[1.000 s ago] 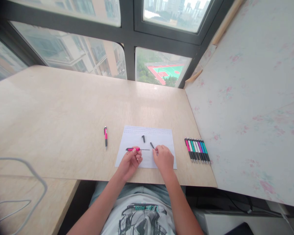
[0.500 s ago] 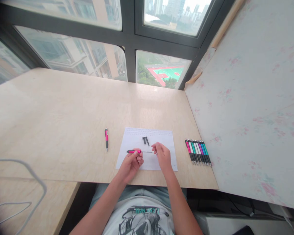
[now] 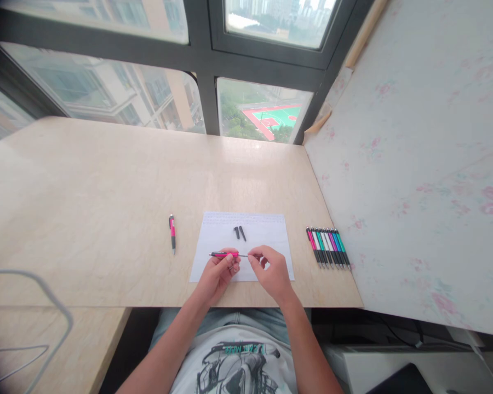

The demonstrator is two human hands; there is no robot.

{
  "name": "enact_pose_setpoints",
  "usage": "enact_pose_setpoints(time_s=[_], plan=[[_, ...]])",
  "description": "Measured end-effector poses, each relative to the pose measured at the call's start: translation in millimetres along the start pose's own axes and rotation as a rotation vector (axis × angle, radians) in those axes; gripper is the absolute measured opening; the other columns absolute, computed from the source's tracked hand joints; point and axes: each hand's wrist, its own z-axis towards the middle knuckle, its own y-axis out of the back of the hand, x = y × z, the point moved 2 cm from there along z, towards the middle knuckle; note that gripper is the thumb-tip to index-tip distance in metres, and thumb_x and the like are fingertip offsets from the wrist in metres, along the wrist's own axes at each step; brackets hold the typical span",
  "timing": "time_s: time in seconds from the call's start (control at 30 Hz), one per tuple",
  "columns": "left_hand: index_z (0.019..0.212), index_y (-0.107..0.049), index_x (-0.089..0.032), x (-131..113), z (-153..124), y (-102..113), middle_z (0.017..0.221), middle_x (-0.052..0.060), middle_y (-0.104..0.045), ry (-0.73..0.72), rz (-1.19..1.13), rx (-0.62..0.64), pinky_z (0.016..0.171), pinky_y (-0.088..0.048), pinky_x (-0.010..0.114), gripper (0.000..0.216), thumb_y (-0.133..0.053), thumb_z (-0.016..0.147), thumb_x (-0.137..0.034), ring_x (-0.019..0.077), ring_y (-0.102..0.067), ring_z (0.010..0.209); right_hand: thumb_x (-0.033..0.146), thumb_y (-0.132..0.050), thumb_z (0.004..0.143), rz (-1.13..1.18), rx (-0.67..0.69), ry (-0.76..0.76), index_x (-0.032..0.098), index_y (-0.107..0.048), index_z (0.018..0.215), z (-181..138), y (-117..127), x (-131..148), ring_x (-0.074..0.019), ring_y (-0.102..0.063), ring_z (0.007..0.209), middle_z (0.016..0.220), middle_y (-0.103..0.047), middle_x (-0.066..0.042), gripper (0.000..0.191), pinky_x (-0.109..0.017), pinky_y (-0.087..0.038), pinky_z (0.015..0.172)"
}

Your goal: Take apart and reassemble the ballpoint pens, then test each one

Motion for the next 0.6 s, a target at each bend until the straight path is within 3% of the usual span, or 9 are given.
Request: enact_pose_setpoints(time_s=[0.23, 0.6], plan=[[0.094, -0.070, -0.012, -2.5, -1.0, -2.1, 0.089, 0.012, -0.073, -0.006, 0.057, 0.033, 0.071, -0.048, 0.026, 0.023, -0.076, 0.077, -0.026, 0.0135, -0.063, 0.071, 0.034, -0.056, 0.086, -0.004, 0.009, -0.007, 0.021, -0.070, 0.085, -2.0, 1.8, -8.9, -0.0182, -0.063, 0.069, 0.085, -0.073, -0.006, 0.019, -0.030, -0.052, 0.061], [0.095, -0.070, -0.012, -0.3, 0.1, 1.0, 0.086, 0.010, -0.073, -0.042, 0.025, -0.027, 0.068, -0.050, 0.021, 0.023, -0.077, 0.077, -0.024, 0.0099, -0.061, 0.068, 0.034, -0.054, 0.089, -0.060, 0.007, -0.002, 0.021, -0.069, 0.086, -0.4, 8.5, -6.6, -0.0184, -0.064, 0.071, 0.082, -0.072, -0.005, 0.021, -0.029, -0.050, 0.062]])
